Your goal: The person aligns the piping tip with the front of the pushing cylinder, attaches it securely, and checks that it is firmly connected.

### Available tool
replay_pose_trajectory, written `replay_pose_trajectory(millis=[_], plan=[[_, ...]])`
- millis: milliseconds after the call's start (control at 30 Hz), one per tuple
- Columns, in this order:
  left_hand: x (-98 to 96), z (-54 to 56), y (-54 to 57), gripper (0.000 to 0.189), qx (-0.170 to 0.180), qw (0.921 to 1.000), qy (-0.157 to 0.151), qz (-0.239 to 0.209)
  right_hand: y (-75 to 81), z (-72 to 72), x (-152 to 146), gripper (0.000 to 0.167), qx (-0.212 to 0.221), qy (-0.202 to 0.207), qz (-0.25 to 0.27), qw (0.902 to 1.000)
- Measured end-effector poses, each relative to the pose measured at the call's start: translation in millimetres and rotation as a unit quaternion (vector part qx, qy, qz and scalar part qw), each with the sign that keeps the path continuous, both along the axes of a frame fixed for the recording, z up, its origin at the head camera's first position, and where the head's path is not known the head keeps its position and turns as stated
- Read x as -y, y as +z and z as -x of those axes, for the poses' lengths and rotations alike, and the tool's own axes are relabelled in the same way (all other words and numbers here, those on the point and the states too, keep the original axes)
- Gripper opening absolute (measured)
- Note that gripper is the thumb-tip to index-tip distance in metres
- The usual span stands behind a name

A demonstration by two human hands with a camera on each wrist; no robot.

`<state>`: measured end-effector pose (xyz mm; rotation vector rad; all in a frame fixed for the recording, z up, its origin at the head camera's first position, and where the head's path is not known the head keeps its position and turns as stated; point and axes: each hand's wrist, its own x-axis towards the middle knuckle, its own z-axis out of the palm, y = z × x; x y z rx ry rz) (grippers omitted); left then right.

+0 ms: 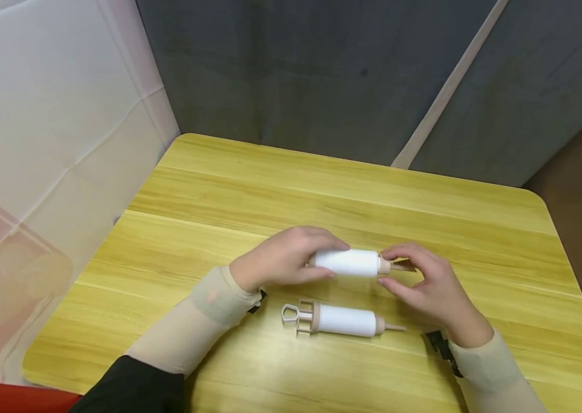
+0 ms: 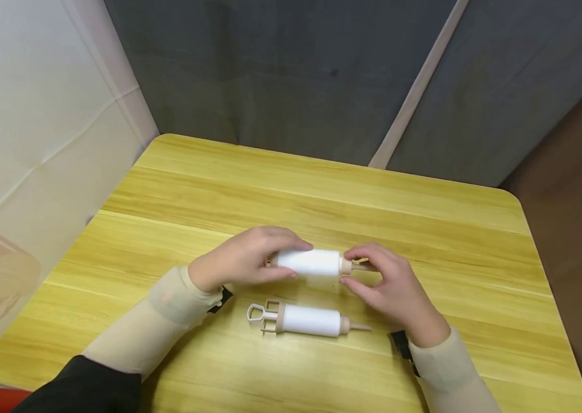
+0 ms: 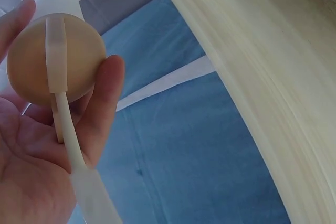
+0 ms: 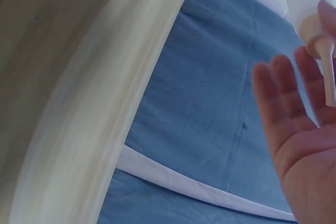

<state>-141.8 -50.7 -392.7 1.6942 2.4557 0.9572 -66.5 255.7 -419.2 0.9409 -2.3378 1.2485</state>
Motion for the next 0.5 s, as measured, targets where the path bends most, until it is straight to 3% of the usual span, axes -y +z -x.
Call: replay_pose_trajectory(millis=[133, 500], plan=[[-0.4, 0.7, 0.3, 0.042, -0.004, 1.0000, -0.006, 0.000, -4.0, 2.8, -0.4, 0.032, -0.045, 0.005, 0.011, 0.9989], [-0.2, -1.1, 0.7, 0.043, -0.021, 0.9997, -0.006, 0.001, -5.7, 6.0, 0.7, 0.038, -0.068, 0.010, 0.003, 0.9976]])
